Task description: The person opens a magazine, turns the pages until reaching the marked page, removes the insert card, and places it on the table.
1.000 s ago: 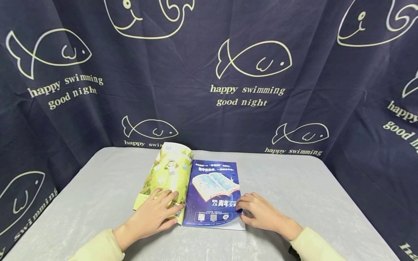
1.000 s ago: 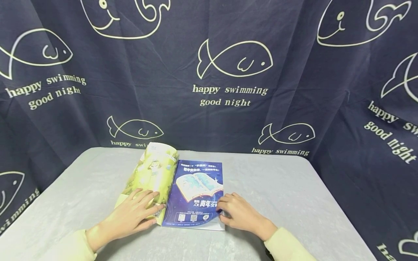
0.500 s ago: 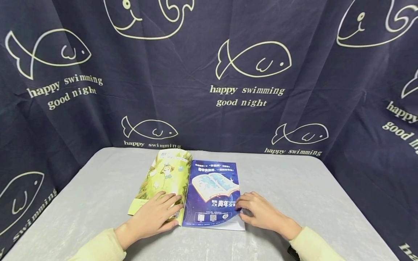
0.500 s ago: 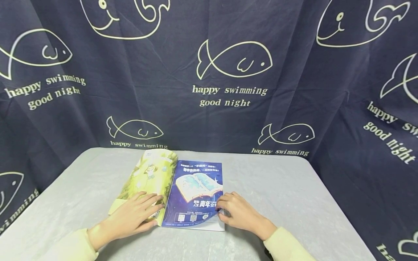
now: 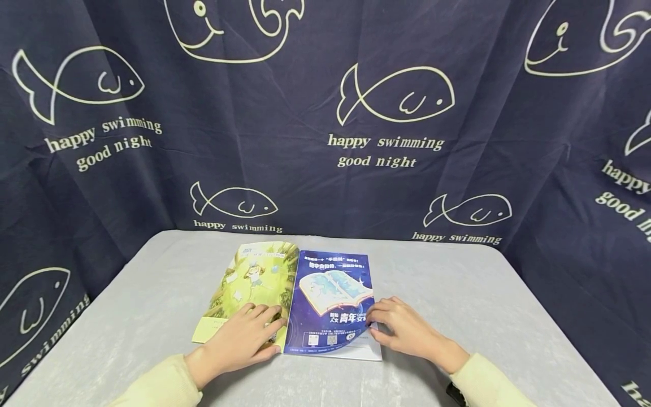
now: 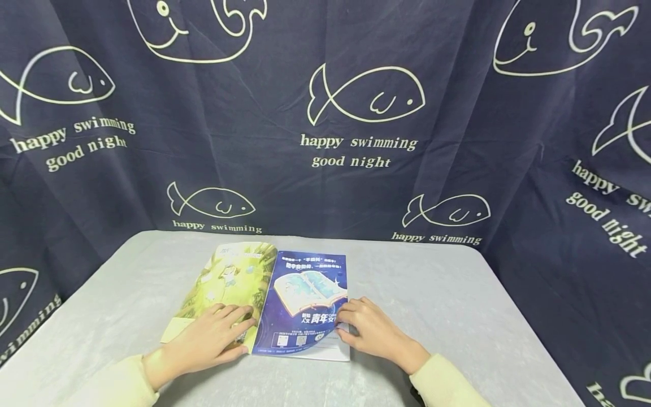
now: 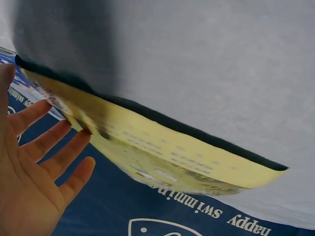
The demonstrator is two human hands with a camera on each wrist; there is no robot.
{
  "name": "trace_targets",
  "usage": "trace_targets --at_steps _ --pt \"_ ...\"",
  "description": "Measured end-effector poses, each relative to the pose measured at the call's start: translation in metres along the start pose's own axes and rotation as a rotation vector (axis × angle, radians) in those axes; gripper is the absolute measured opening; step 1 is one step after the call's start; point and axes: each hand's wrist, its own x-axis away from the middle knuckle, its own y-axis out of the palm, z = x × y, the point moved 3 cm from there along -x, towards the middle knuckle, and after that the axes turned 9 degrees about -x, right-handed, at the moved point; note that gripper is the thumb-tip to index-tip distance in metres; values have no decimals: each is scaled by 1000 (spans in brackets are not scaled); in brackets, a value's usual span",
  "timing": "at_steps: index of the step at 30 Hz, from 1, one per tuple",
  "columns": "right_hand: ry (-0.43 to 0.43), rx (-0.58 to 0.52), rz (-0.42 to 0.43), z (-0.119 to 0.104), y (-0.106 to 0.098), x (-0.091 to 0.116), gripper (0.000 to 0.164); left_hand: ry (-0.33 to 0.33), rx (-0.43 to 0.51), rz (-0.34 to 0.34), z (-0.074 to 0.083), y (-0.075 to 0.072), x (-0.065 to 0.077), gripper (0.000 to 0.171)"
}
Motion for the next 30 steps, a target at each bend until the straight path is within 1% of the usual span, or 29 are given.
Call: trace_targets --at_steps 7,15,22,30 --pt "-2 -1 16 0 0 0 9 -19 -1 -21 1 0 -3 47" --pt "-18 1 47 1 -2 -3 11 -7 -3 -21 4 0 -7 55" --pt "-30 -6 95 2 -3 -6 12 -17 -8 -75 5 -1 -9 57" --pt "-18 -9 117 2 -4 -9 12 -43 29 -131 9 -2 -12 60"
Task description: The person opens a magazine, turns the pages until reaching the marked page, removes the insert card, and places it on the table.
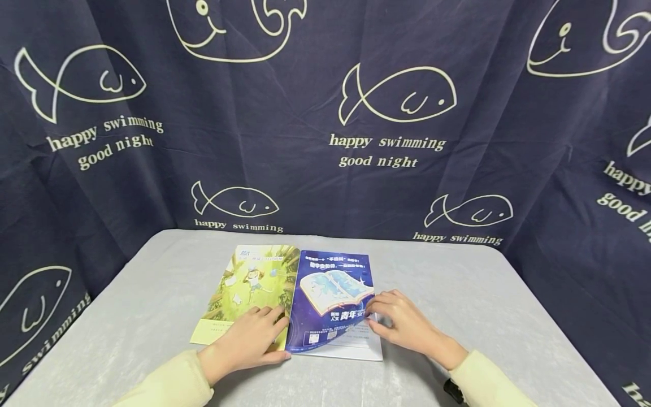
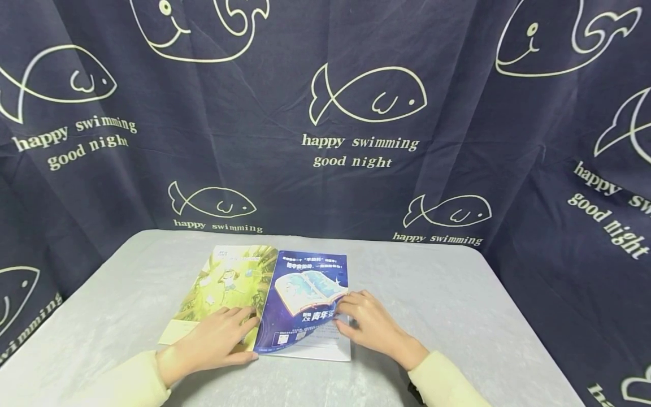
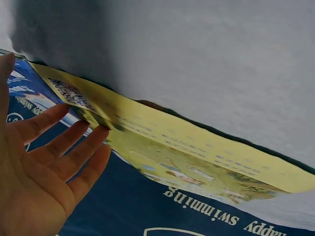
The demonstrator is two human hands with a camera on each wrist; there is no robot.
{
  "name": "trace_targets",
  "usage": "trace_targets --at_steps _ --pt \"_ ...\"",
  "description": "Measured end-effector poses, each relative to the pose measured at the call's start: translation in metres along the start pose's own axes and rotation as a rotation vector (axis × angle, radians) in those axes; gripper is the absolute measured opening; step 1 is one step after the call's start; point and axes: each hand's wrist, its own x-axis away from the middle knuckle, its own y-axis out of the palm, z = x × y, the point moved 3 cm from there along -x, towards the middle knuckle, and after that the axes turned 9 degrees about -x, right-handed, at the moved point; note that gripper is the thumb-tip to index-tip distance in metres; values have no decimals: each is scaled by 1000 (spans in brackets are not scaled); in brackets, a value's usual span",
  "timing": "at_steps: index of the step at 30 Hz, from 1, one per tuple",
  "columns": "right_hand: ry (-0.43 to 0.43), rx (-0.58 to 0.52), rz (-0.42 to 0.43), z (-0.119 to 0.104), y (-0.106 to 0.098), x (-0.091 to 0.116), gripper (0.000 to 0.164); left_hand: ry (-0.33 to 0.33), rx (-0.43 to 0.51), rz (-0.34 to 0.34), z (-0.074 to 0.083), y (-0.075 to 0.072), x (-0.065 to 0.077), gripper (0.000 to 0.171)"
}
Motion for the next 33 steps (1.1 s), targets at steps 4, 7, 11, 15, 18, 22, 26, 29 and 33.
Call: trace_targets --at_steps 4,7,11,15,18,22,26,29,33 --pt "-6 -6 17 -1 -1 -3 11 1 5 -11 3 -1 -3 63" --pt "-9 -8 31 -2 -2 -4 11 4 0 -9 5 -1 -5 64" --pt "-16 -2 56 -3 -4 -6 12 2 -6 3 8 -1 -7 63" --pt "-29 -4 84 -4 -5 -8 11 -4 -8 8 9 -1 -8 63" --pt "-37 -12 98 -4 -5 -9 10 -11 -19 16 9 0 -9 62" --pt "-19 -24 96 -4 -5 -11 9 -18 -42 34 10 1 -11 61" --pt "-6 -34 92 -4 -5 -12 9 -27 -52 43 11 1 -12 59" --pt "-6 -34 92 -4 -5 -11 9 -30 -51 31 11 1 -12 58" --pt "6 -19 89 -4 -5 -10 13 -36 -42 16 10 0 -11 55"
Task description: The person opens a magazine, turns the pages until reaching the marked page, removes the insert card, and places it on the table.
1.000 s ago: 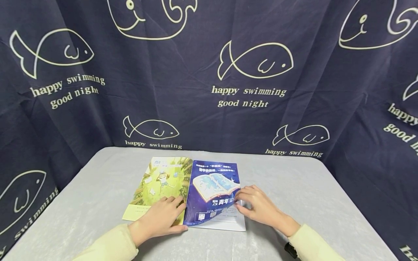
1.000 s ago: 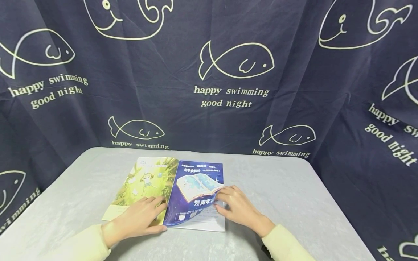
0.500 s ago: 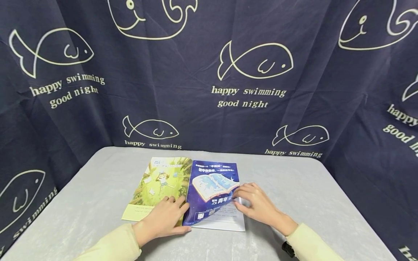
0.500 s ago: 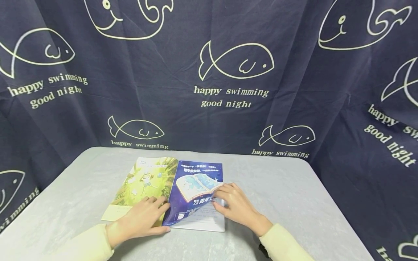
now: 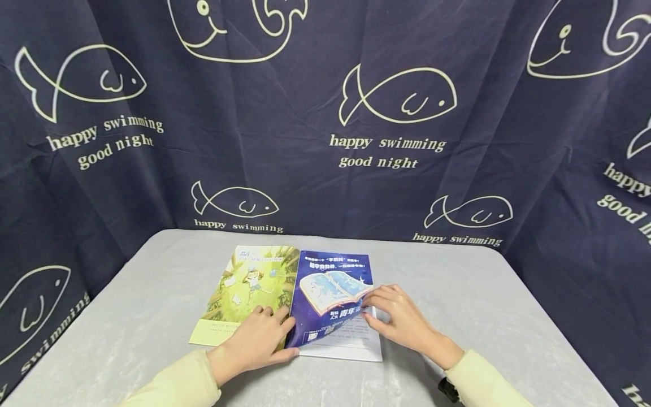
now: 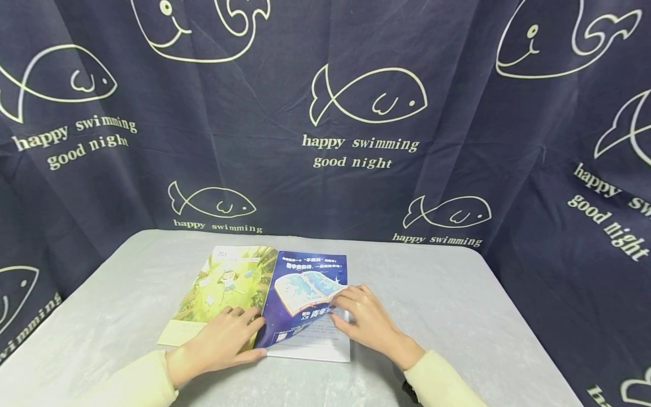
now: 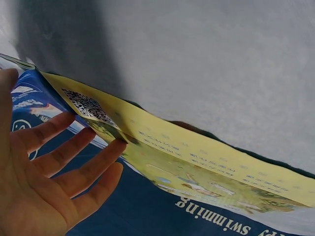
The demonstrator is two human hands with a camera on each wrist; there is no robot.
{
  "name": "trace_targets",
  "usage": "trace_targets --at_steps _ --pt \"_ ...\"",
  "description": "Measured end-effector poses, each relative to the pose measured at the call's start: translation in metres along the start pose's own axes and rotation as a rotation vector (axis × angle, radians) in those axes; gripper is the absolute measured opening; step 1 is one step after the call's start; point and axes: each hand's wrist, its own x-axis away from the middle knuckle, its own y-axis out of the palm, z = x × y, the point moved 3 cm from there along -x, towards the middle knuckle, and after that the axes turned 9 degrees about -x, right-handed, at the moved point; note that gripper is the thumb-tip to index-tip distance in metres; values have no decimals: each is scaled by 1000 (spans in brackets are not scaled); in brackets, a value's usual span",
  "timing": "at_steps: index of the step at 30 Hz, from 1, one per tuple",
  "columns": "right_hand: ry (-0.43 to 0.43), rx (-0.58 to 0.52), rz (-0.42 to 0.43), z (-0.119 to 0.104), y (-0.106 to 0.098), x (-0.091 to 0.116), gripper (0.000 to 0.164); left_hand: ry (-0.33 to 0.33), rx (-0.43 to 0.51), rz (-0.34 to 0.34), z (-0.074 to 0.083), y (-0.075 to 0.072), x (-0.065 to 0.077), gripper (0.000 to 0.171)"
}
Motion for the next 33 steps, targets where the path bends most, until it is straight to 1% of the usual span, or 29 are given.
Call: trace_targets --at_steps 4,11,17,22,27,30,33 --pt "18 9 -2 1 -2 2 20 -6 14 -3 0 -1 0 53" --pt "29 -21 10 3 -6 5 28 -7 22 -23 -2 -1 0 50" --pt "57 -10 23 5 -10 7 36 -7 27 -38 -3 -1 1 46" --pt "80 -7 25 5 -13 7 37 -14 40 -32 -4 -2 2 43" --pt "79 4 19 5 -15 9 35 -25 55 -30 -5 -1 2 43" --pt "73 12 9 5 -13 11 35 -32 63 -27 -6 -1 3 43" --pt "70 28 -21 5 -10 14 36 -37 61 -15 -8 -1 4 43"
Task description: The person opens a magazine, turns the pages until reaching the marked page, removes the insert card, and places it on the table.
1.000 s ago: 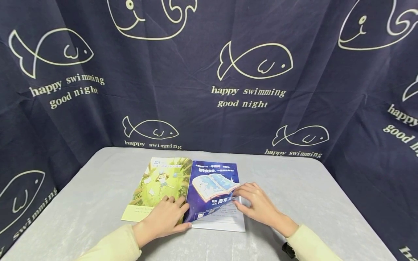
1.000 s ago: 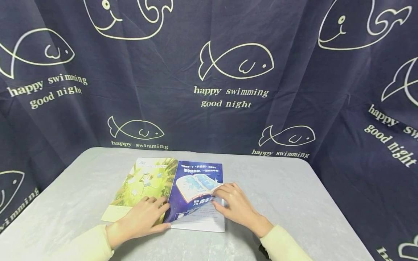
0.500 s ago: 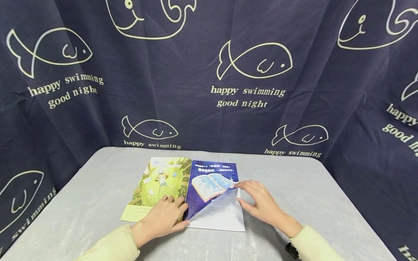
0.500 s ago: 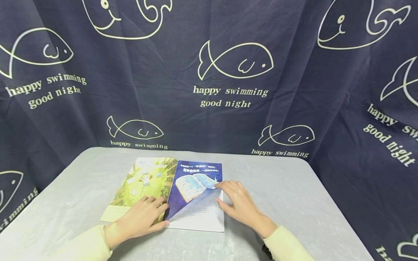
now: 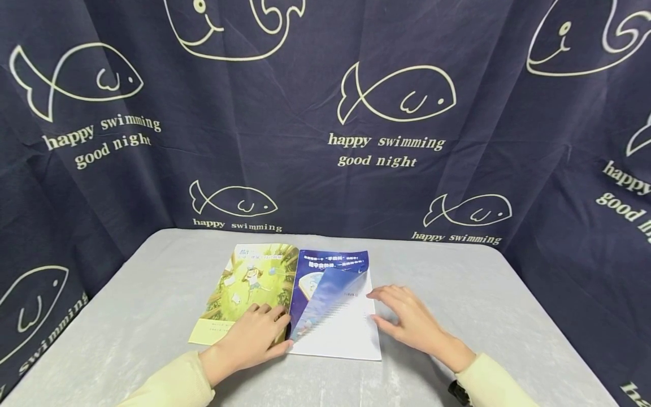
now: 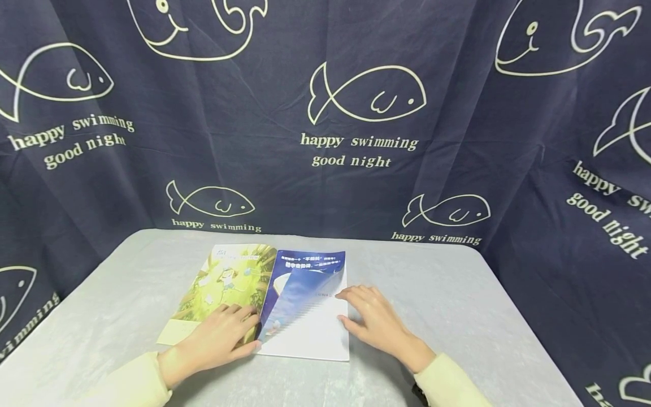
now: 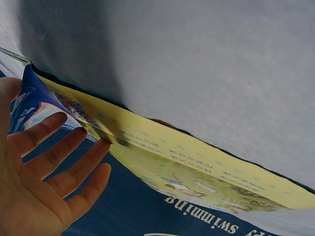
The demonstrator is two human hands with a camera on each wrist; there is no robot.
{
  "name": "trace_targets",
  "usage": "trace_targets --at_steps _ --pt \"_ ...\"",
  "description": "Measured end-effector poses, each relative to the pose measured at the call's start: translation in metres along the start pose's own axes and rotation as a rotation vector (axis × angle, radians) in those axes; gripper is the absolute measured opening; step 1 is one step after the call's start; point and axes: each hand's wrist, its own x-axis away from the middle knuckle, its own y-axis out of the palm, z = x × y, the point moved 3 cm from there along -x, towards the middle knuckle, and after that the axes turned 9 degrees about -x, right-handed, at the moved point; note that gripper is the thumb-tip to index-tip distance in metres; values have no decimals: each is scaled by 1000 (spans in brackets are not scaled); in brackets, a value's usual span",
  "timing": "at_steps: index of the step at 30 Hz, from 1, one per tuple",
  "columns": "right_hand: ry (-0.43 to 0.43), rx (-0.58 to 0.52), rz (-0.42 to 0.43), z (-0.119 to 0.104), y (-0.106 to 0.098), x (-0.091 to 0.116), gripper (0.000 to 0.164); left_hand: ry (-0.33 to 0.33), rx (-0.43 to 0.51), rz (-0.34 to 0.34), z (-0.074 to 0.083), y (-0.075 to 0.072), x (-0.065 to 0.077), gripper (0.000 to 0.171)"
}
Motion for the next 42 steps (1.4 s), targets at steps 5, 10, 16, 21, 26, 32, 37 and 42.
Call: trace_targets --at_steps 5,10,16,21,26,32,37,42 --pt "15 20 -74 -2 5 3 37 -7 -2 21 -1 -1 1 44" --pt "8 35 -139 -3 10 8 34 -18 8 32 -3 -2 3 45" --pt "-19 79 -225 -4 16 13 33 -30 22 34 -5 -2 4 46" --pt "-8 75 -271 -5 19 16 33 -54 40 36 -7 -3 5 49" --pt "2 57 -298 -7 20 18 34 -94 38 98 -8 -4 7 49" --pt "33 29 -343 -9 20 19 33 -177 33 148 -9 -4 9 61" --pt "41 24 -358 -10 21 20 34 -240 9 139 -8 -4 11 79" --pt "40 32 -365 -9 22 21 36 -290 4 144 -6 -6 11 94"
